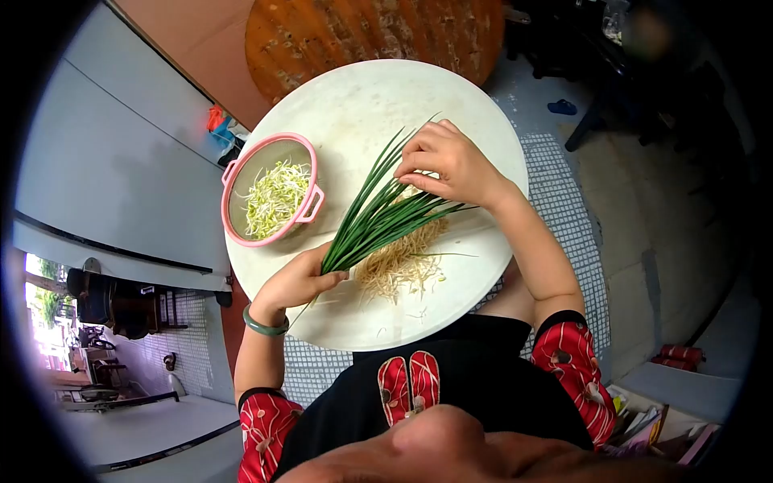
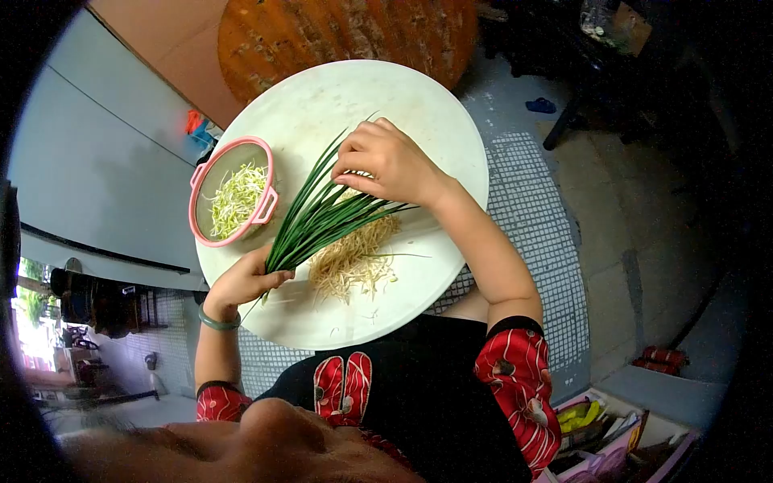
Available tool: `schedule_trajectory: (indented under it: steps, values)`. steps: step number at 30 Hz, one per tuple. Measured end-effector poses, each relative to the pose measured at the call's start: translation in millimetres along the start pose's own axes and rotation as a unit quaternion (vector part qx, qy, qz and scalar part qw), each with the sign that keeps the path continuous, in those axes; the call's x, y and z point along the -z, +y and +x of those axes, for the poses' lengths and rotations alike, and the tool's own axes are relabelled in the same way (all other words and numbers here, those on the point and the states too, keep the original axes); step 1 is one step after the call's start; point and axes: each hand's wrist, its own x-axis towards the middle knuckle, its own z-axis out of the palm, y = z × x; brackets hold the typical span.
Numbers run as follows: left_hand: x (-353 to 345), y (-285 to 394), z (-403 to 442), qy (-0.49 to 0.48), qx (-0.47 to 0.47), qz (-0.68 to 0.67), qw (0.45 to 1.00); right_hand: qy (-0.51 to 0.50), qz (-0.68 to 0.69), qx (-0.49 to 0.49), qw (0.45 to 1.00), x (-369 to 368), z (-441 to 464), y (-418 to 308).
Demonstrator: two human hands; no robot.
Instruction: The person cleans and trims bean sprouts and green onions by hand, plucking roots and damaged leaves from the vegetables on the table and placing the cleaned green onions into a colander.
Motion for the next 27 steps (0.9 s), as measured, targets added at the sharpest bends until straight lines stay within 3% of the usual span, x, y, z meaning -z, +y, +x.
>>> schedule_trajectory:
  steps: [6, 12, 15, 22, 25, 27]
  values:
    - [-0.6, -6.2, 2.4, -0.010, -0.020, 0.022, 1.000, 0.010, -0.034, 0.001, 0.999, -6.4, 0.3, -3.0]
    - [-0.2, -4.0, 1.9, -0.025, -0.002, 0.056, 0.998, 0.028, 0.014, -0.103, 0.994, -10.7, -7.9, 10.3]
    - [-1.4, -2.3, -0.3, -0.005, -0.014, 0.031, 0.999, -0.018, 0.021, -0.039, 0.999, -9.6, -9.7, 9.1]
    - [0.1, -5.1, 0.4, -0.021, -0.003, 0.044, 0.999, -0.034, 0.003, -0.022, 0.999, -15.4, -16.1, 12.4]
    - [0.5, -5.9, -0.5, -0.025, 0.019, 0.049, 0.998, -0.024, -0.053, -0.074, 0.996, -18.7, -18.7, 15.3]
    - [1.8, 5.2, -5.0, -0.032, 0.068, 0.053, 0.996, 0.033, 0.032, -0.159, 0.986, -15.7, -21.3, 19.1]
